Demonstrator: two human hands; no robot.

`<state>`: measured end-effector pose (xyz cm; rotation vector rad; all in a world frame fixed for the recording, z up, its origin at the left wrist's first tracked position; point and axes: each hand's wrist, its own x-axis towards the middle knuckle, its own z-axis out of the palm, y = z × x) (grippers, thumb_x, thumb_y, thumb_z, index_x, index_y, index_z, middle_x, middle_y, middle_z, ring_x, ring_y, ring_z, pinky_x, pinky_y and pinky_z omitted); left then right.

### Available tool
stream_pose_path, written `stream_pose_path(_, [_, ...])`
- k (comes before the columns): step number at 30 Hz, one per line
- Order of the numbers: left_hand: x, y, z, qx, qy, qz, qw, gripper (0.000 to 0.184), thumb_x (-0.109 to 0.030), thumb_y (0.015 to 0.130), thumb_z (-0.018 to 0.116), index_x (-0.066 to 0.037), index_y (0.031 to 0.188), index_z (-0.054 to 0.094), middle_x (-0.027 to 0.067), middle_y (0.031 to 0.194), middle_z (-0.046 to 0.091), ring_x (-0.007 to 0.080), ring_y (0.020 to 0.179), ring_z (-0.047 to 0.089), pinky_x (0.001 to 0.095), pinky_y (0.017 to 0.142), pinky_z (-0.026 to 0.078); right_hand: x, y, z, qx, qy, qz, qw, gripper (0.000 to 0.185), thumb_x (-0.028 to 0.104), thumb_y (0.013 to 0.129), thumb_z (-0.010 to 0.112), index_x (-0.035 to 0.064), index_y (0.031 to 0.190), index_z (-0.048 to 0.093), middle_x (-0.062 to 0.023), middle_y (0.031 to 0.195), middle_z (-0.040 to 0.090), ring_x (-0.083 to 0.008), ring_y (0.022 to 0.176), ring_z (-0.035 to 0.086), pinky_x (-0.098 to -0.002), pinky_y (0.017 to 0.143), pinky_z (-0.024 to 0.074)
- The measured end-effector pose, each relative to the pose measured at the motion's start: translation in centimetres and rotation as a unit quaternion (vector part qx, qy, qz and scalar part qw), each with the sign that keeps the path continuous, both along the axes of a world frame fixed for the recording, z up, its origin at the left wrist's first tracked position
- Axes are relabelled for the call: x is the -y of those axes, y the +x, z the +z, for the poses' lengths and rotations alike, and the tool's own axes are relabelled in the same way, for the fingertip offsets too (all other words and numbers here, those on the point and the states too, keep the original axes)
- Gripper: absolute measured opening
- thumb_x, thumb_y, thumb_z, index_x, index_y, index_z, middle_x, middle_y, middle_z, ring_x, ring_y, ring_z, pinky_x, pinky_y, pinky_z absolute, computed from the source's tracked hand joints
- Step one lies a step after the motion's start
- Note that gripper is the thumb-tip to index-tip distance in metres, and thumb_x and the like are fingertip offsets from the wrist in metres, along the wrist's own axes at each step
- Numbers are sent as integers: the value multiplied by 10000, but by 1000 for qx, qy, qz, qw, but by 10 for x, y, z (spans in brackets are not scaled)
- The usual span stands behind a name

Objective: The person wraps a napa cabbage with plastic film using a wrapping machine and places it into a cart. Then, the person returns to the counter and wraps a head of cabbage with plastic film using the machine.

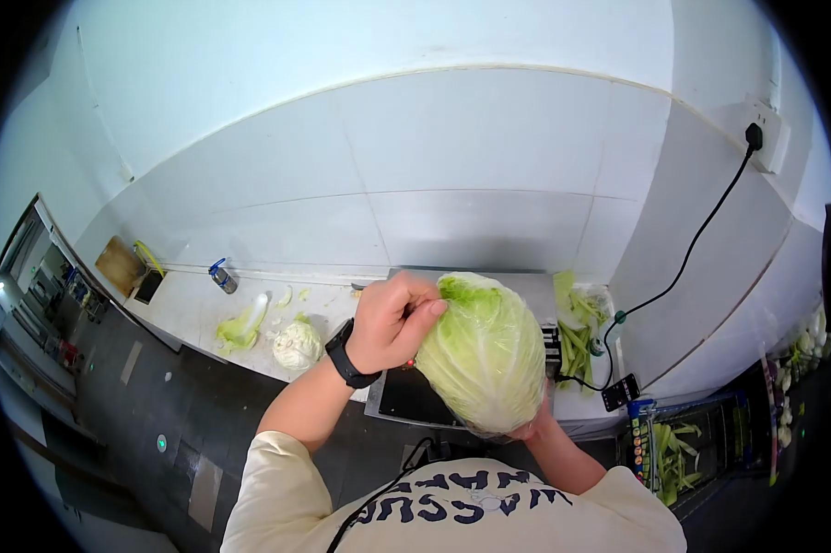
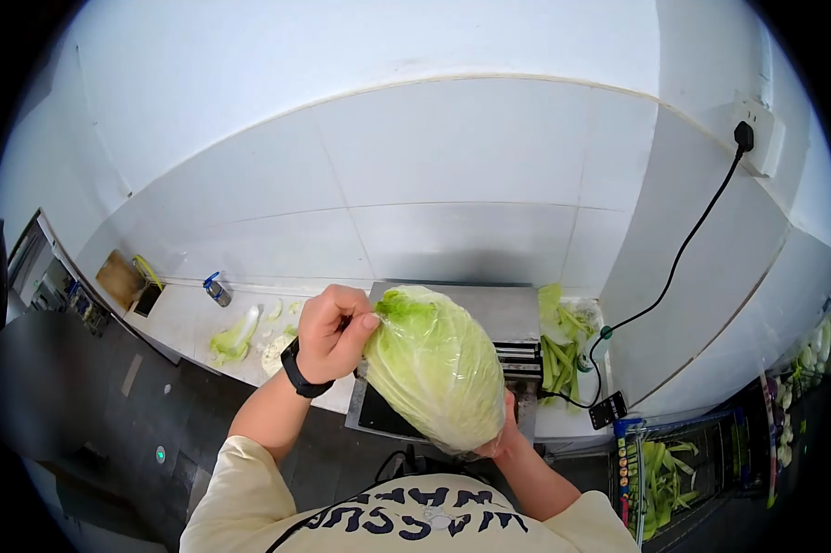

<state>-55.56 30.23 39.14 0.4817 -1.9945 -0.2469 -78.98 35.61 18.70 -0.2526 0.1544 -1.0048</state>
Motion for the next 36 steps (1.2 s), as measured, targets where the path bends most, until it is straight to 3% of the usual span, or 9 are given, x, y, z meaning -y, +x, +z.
stream_pose_path(8, [18,-14,0,-137,86,-113,980,134,-108,952,683,-41,890,585,-58,614,484,29,540,381,218,506,311,16,7,-42,-8,23,24,999,767,656,958,362,178,1558,336,-98,1554,421,-323,1369,487,-507,1113,430])
stream_pose_path(16, [33,-26,23,-153,196,-174,953,117,-119,977,630,-22,950,571,-35,755,547,12,642,417,189,591,342,3,15,11,42,-17,-4,999,766,648,963,391,192,1571,293,-92,1575,386,-327,1373,478,-512,1105,436])
stream_pose_path(20, [74,-34,31,-111,119,28,986,127,-43,968,591,12,1082,595,-19,808,565,68,743,499,228,666,408,0,29,36,108,-32,-21,993,769,644,965,405,199,1577,272,-89,1585,368,-330,1375,473,-514,1101,439])
stream_pose_path(24, [23,3,22,-270,-9,149,951,249,-141,1012,516,51,1149,597,116,1034,648,201,986,609,324,915,477,1,40,57,177,-28,-40,983,773,641,967,419,206,1584,251,-86,1595,351,-332,1377,469,-517,1097,442])
stream_pose_path(26, [-29,-2,-9,-146,-9,89,985,400,-141,972,539,79,1306,522,247,1300,568,396,1185,553,430,1038,426,1,43,63,187,-30,-46,981,775,639,969,426,209,1587,241,-85,1600,342,-333,1378,467,-518,1095,443])
stream_pose_path(28, [-66,-18,-4,-30,57,68,996,651,-203,968,553,85,1495,303,304,1487,404,473,1358,417,481,1128,338,-3,43,58,140,-57,-46,987,774,638,969,432,216,1588,236,-84,1603,337,-339,1379,462,-536,1081,449])
stream_pose_path(29, [-59,-22,-16,-17,81,86,993,790,-293,986,550,78,1550,140,330,1563,267,471,1432,326,474,1167,276,-7,42,52,102,-79,-48,990,772,639,969,434,221,1587,236,-84,1602,337,-345,1380,460,-554,1068,455])
stream_pose_path(32, [-42,-13,-24,-91,152,34,984,786,-373,1021,500,78,1550,133,326,1553,291,462,1430,332,449,1178,263,5,33,27,-1,-158,-2,988,776,660,961,422,225,1580,254,-95,1597,343,-357,1386,447,-619,1028,460])
stream_pose_path(36, [-5,13,-24,-64,251,-17,966,786,-412,1034,463,92,1543,138,313,1543,327,454,1430,339,445,1180,267,3,42,38,109,-107,29,988,810,701,943,391,213,1577,267,-111,1597,342,-358,1399,433,-641,1050,428])
